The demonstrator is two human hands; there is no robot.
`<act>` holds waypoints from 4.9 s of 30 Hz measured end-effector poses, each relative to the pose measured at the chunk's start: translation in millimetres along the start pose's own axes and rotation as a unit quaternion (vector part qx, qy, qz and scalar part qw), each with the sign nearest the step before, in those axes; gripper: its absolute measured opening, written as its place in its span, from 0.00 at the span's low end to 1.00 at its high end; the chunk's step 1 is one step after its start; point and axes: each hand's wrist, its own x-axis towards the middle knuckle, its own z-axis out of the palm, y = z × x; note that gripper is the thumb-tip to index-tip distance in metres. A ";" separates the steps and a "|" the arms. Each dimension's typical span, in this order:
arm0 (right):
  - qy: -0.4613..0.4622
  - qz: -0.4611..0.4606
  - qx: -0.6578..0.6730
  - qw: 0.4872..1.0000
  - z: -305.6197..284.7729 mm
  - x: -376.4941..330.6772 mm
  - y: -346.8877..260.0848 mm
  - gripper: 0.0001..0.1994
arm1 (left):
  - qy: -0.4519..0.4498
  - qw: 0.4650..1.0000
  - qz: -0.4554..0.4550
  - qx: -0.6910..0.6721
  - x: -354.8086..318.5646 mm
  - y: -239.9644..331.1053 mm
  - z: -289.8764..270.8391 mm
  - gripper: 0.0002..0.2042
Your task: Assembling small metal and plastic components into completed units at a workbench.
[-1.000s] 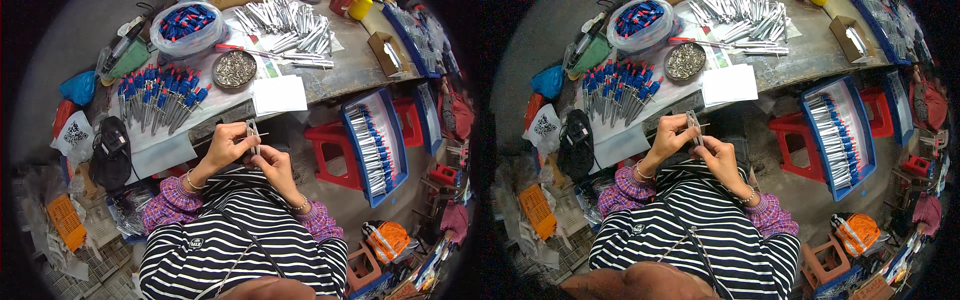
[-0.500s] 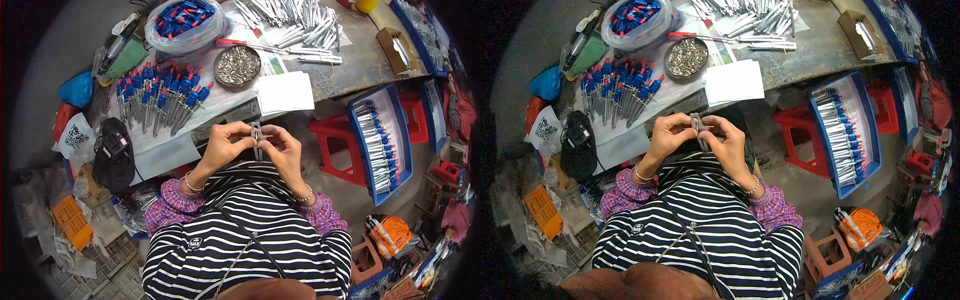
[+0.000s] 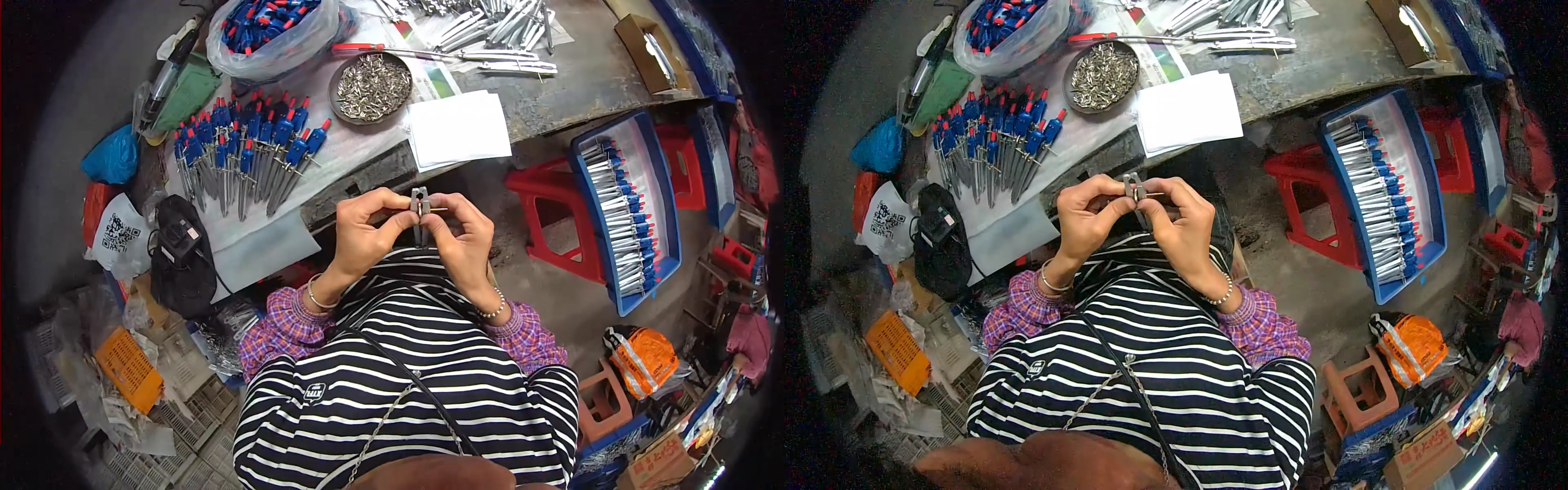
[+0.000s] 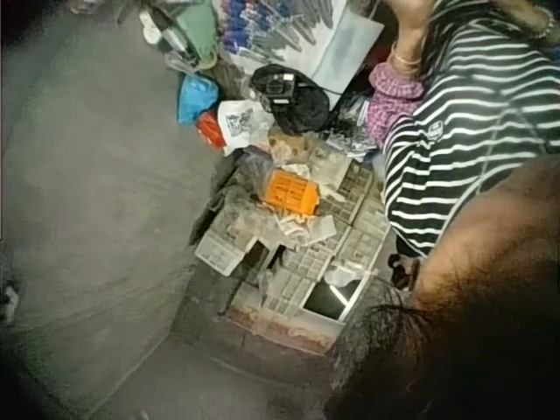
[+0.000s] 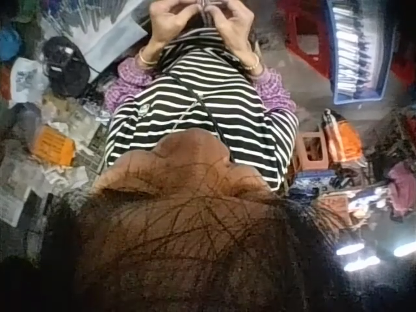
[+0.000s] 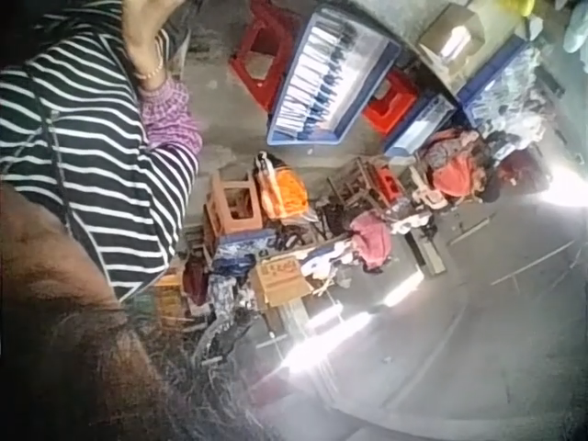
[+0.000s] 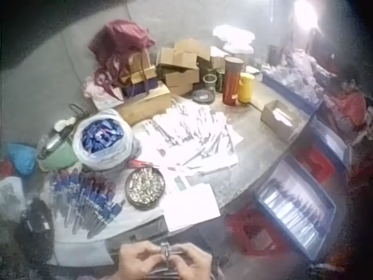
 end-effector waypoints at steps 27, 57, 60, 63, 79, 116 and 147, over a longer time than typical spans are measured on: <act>-0.018 -0.317 -0.429 0.846 -74.5 107.4 -3.3 0.13 | 0.050 0.986 -0.111 -0.114 13.1 -2.2 -9.4 0.07; -0.083 -0.256 -0.374 0.888 -44.8 105.4 7.6 0.13 | 0.059 0.970 -0.153 -0.179 27.6 -7.3 -28.3 0.13; -0.089 -0.129 -0.203 0.966 -33.5 73.6 -1.9 0.14 | 0.046 0.972 -0.144 -0.182 28.9 -4.5 -24.2 0.12; -0.131 0.066 0.033 0.989 -13.2 48.5 -2.2 0.12 | 0.044 0.972 -0.139 -0.181 28.0 -1.7 -16.7 0.13; 0.047 0.003 0.208 0.977 18.5 23.3 15.8 0.05 | 0.042 0.989 -0.068 -0.124 22.3 7.3 -0.9 0.08; -0.077 0.194 0.168 0.963 -27.7 45.8 -13.4 0.10 | -0.008 0.984 -0.096 -0.150 29.9 -8.3 -16.0 0.07; -0.154 -0.076 -0.120 0.978 -20.1 35.6 -21.0 0.11 | -0.063 0.992 -0.048 -0.099 35.3 -2.8 -19.0 0.06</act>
